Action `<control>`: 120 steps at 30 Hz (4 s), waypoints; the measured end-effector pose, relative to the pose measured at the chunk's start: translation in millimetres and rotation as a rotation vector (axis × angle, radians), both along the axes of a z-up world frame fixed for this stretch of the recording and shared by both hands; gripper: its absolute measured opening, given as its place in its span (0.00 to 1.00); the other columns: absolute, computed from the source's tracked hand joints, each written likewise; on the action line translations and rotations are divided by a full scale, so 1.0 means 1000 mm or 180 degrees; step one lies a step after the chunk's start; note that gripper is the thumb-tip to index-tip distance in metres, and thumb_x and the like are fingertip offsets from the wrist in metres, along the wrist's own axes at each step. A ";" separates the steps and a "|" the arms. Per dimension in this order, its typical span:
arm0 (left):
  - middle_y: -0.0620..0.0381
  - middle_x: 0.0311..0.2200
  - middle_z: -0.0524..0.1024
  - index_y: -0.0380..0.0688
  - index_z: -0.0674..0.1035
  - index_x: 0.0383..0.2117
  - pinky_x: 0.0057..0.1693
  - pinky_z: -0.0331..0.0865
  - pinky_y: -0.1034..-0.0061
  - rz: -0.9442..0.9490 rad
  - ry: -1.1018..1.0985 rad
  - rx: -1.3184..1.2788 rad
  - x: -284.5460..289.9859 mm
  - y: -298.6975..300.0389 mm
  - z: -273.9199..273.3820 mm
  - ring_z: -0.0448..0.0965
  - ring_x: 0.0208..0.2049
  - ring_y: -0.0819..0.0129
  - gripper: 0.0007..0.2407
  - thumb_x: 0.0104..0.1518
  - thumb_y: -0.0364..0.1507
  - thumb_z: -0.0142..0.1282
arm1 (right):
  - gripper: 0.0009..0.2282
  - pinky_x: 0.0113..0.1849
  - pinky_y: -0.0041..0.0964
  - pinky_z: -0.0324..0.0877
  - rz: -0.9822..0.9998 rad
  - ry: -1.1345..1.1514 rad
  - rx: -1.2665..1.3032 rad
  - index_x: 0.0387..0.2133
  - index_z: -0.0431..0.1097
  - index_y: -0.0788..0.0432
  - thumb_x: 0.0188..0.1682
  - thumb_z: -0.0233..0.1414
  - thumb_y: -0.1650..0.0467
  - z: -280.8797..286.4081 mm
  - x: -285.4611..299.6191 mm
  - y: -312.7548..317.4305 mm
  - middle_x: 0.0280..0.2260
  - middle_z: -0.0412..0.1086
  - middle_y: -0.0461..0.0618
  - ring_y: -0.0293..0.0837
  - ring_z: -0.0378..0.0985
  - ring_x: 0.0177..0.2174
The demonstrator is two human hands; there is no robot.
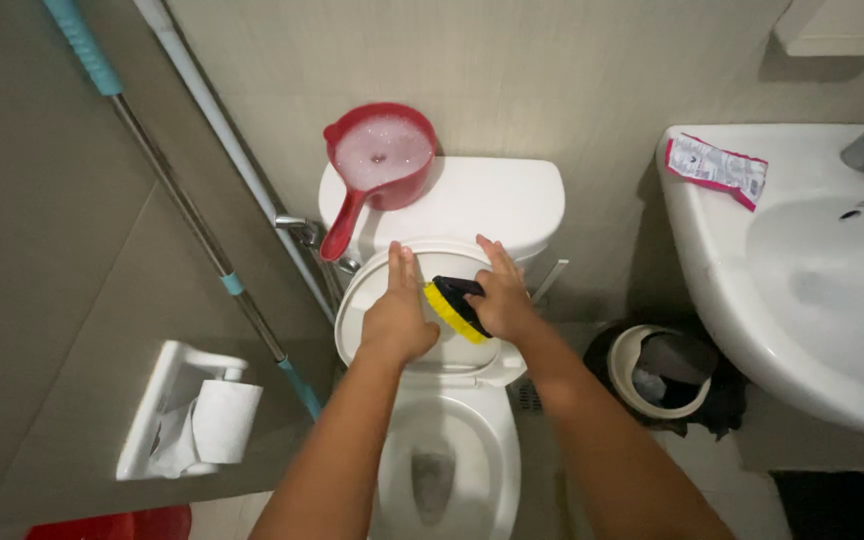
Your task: The person cleans a toilet by scrubbing the seat and rim with a brush, pouring soapy water from a red scoop into the bowl, and scrubbing the interior. They then rinse the toilet and the brush using a handheld bidet sprayer.
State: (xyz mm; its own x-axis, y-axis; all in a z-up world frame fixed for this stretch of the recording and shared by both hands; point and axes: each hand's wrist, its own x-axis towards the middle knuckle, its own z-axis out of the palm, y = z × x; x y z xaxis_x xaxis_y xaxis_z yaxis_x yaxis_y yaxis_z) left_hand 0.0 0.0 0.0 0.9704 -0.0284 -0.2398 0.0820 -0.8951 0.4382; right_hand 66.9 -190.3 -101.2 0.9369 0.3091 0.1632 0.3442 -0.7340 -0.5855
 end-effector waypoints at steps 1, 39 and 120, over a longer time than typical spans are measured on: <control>0.54 0.75 0.26 0.45 0.36 0.72 0.53 0.75 0.65 0.0004 0.0011 -0.0002 -0.002 -0.002 0.003 0.78 0.52 0.52 0.53 0.42 0.28 0.68 | 0.06 0.63 0.65 0.42 0.0004 0.0011 -0.0002 0.24 0.74 0.65 0.40 0.63 0.73 -0.001 -0.002 -0.001 0.70 0.44 0.53 0.60 0.40 0.69; 0.37 0.44 0.78 0.36 0.75 0.49 0.50 0.73 0.52 0.1364 -0.0848 -0.0252 0.078 0.054 0.008 0.79 0.45 0.41 0.17 0.56 0.33 0.57 | 0.14 0.34 0.37 0.68 -0.0782 0.2172 0.4173 0.40 0.68 0.54 0.45 0.59 0.64 0.090 -0.049 -0.028 0.31 0.70 0.42 0.38 0.72 0.31; 0.66 0.16 0.65 0.45 0.75 0.43 0.22 0.51 0.78 0.1528 0.0332 -0.3839 -0.212 0.079 -0.003 0.59 0.12 0.79 0.10 0.56 0.25 0.60 | 0.12 0.29 0.29 0.71 -0.0901 0.1263 0.3653 0.41 0.69 0.62 0.45 0.59 0.73 0.054 -0.125 0.034 0.32 0.72 0.45 0.36 0.74 0.28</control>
